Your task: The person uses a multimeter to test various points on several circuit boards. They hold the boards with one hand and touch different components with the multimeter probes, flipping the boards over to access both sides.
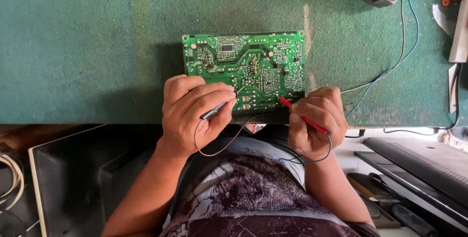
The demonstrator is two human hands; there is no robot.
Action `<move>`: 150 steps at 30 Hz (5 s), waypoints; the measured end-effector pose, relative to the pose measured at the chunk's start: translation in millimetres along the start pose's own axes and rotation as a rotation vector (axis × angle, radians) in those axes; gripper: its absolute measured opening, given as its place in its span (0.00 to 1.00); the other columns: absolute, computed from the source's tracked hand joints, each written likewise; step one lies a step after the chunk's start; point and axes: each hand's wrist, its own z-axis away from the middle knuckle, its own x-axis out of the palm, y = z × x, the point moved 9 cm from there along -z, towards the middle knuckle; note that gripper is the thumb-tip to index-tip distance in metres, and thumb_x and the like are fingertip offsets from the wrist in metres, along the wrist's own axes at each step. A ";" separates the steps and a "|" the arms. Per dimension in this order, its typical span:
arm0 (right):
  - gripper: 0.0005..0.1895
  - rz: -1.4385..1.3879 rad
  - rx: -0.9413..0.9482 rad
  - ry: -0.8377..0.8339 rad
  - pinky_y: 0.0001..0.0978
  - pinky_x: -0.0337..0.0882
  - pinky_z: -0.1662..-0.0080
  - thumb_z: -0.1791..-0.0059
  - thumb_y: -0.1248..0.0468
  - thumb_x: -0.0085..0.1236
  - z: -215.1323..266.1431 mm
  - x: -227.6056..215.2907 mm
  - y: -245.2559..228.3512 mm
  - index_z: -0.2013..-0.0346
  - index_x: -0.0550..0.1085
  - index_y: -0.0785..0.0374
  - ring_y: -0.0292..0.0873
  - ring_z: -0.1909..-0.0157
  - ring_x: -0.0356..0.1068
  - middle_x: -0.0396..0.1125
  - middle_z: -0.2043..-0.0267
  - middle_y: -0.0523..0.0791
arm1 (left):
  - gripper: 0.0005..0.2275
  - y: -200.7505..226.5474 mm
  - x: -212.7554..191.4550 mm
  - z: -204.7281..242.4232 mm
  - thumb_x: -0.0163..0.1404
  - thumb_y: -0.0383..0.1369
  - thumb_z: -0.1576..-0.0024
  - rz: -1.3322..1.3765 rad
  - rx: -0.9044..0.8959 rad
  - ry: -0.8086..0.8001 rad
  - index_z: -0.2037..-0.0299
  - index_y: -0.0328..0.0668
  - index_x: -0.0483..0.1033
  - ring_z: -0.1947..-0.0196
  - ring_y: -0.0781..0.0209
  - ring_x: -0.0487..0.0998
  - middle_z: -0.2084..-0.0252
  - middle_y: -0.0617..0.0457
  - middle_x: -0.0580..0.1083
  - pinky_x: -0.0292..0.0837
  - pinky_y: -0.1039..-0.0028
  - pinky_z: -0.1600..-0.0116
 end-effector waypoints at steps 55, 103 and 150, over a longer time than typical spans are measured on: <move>0.05 0.064 0.058 -0.061 0.40 0.71 0.59 0.49 0.64 0.65 -22.6 12.3 -14.8 0.63 0.84 0.62 0.52 0.68 0.65 0.74 0.69 0.47 | 0.04 5.9 -0.4 1.8 0.57 0.32 0.37 0.000 0.048 -0.036 0.57 0.46 0.85 0.68 0.52 0.74 0.62 0.55 0.83 0.74 0.62 0.52; 0.05 0.156 0.089 -0.176 0.40 0.62 0.53 0.44 0.62 0.55 -20.8 19.3 -15.1 0.60 0.78 0.58 0.47 0.63 0.67 0.76 0.63 0.41 | 0.02 -2.1 6.2 6.3 0.57 0.30 0.35 -0.019 -0.120 -0.182 0.55 0.44 0.80 0.59 0.55 0.76 0.55 0.55 0.85 0.68 0.65 0.44; 0.06 0.092 0.035 -0.122 0.42 0.72 0.57 0.47 0.64 0.64 -16.7 14.8 -9.3 0.64 0.84 0.63 0.53 0.67 0.64 0.76 0.68 0.48 | 0.04 -7.9 2.8 7.0 0.59 0.34 0.37 0.056 -0.044 -0.021 0.59 0.47 0.86 0.65 0.54 0.75 0.61 0.58 0.84 0.73 0.65 0.49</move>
